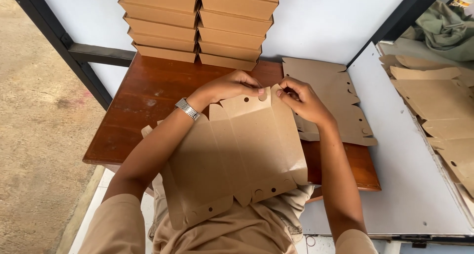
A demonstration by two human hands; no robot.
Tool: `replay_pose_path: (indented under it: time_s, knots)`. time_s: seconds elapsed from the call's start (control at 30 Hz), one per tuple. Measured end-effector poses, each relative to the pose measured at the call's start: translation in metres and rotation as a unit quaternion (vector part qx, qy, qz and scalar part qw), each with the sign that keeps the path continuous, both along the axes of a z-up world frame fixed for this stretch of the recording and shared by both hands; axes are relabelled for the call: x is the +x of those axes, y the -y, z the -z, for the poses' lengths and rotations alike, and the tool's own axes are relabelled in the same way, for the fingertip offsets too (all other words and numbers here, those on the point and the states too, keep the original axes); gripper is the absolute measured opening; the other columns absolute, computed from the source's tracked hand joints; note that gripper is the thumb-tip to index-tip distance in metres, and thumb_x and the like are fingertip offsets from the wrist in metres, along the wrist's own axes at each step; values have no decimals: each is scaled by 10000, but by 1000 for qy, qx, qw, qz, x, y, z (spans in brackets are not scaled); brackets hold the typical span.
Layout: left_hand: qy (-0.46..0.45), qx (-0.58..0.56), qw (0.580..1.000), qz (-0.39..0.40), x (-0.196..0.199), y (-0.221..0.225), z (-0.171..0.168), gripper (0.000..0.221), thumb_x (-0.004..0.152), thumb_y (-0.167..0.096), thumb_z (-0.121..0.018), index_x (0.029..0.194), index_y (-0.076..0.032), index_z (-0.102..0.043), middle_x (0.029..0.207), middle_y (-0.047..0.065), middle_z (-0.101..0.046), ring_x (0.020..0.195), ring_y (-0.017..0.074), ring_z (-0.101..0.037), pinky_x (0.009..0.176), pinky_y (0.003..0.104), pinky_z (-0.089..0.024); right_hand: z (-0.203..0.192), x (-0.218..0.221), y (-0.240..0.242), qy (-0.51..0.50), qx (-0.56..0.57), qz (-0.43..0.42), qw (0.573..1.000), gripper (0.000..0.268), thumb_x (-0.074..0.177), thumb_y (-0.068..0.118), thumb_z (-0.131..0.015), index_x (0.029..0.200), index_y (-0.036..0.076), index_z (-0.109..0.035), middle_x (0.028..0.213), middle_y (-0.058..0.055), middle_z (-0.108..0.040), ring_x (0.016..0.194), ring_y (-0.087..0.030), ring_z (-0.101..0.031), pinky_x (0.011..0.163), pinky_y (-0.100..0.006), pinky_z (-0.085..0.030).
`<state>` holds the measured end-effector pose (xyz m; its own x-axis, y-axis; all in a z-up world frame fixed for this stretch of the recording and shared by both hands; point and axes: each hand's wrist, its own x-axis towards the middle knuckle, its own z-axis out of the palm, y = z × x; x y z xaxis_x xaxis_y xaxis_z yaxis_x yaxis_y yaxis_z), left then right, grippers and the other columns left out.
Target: Assembling cardboard food boxes by folding templates along pre-scored lines and tucking in tabs.
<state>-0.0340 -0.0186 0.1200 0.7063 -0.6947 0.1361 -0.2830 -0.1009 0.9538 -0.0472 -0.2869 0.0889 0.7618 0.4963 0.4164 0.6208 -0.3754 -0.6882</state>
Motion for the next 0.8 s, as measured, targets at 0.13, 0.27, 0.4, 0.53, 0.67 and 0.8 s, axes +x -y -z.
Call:
replay_pose_path:
  time_s: [0.13, 0.27, 0.4, 0.53, 0.67, 0.8]
  knots:
    - [-13, -23, 1000, -12, 51, 13, 59, 197, 910, -308, -729, 910, -122, -791, 810, -22, -704, 760, 83, -643, 708, 234, -522, -29, -23, -12, 8, 39, 8, 999, 320, 1005, 14, -636, 1325, 21, -624, 1064, -127, -620, 1081, -202, -537, 942, -471, -519]
    - [0, -64, 998, -4, 41, 20, 50, 225, 920, -325, -741, 933, -108, -799, 820, -3, -713, 773, 91, -644, 720, 251, -527, -34, -24, -12, 4, 83, -49, 995, 253, 1027, 85, -623, 1263, -1, -653, 1143, -163, -667, 1157, -234, -574, 1007, -455, -471]
    - [-5, -75, 997, 33, 11, 9, 26, 249, 946, -340, -720, 1017, -112, -791, 906, -6, -711, 851, 87, -632, 785, 262, -534, -20, -18, -5, -39, 159, -80, 983, 130, 969, 98, -680, 989, -30, -670, 965, -184, -659, 991, -218, -599, 928, -336, -452]
    - [-3, -78, 993, 93, -17, -4, -7, 285, 966, -337, -701, 1132, -117, -776, 1035, -4, -711, 961, 84, -621, 882, 284, -548, -8, -12, 0, -58, 195, -97, 974, 134, 937, 91, -671, 942, -31, -617, 952, -207, -631, 988, -255, -594, 916, -344, -445]
    - [21, -75, 991, 113, -29, -7, -18, 276, 961, -220, -701, 1189, -72, -745, 1071, 42, -679, 1013, 115, -619, 942, 298, -548, -9, -16, -4, -69, 195, -98, 974, 157, 939, 112, -666, 934, -28, -596, 946, -203, -617, 999, -254, -586, 918, -350, -458]
    - [24, -79, 990, 114, -33, -7, -19, 263, 990, -200, -645, 1206, -82, -738, 1050, 43, -667, 1024, 124, -603, 966, 309, -528, -9, -19, -6, -76, 197, -93, 973, 159, 938, 120, -671, 931, -22, -599, 935, -178, -614, 959, -220, -572, 908, -328, -444]
